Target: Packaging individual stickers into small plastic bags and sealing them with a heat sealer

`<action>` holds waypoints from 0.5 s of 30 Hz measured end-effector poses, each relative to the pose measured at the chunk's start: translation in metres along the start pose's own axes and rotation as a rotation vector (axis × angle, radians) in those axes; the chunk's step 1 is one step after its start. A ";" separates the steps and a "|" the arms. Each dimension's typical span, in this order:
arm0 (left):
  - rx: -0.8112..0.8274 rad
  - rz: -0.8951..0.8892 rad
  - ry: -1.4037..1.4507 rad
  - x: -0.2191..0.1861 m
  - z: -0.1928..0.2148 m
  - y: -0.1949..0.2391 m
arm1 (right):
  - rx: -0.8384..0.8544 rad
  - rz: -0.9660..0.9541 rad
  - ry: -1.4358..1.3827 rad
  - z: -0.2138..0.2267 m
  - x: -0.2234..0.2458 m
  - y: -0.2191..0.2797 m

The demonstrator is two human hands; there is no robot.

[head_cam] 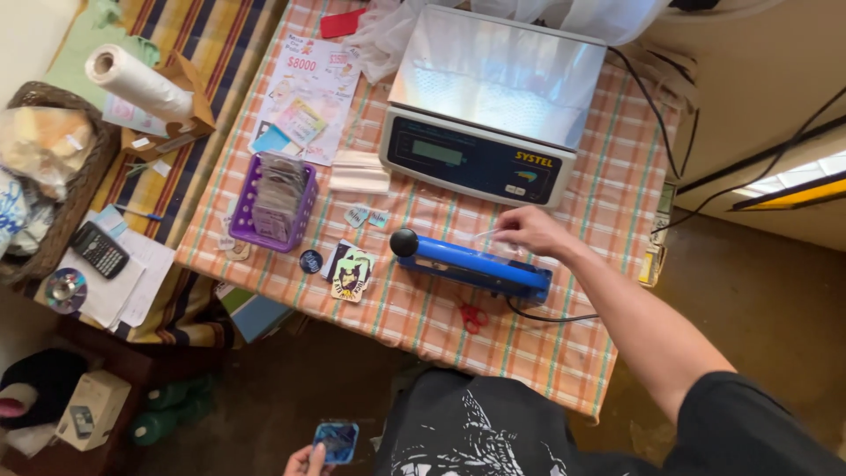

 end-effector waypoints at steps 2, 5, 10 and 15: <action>-0.016 -0.015 0.068 -0.037 -0.009 0.016 | -0.172 -0.170 -0.076 0.036 0.014 0.042; -0.033 -0.070 0.219 -0.109 -0.029 0.048 | -0.570 -0.175 -0.134 0.101 -0.059 0.076; 0.068 -0.077 0.427 -0.232 -0.079 0.114 | -0.671 -0.352 -0.022 0.121 -0.114 0.125; 0.294 -0.077 0.614 -0.313 -0.140 0.164 | -0.559 -0.288 0.139 0.122 -0.128 0.121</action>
Point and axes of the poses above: each hand's wrist, its own y-axis away from the middle knuckle, its own z-axis out of the back of the hand, x = y × z, the point moved 9 cm from there along -y, towards the middle knuckle, and after that the axes turned 13 degrees about -x, right-handed, at the moved point
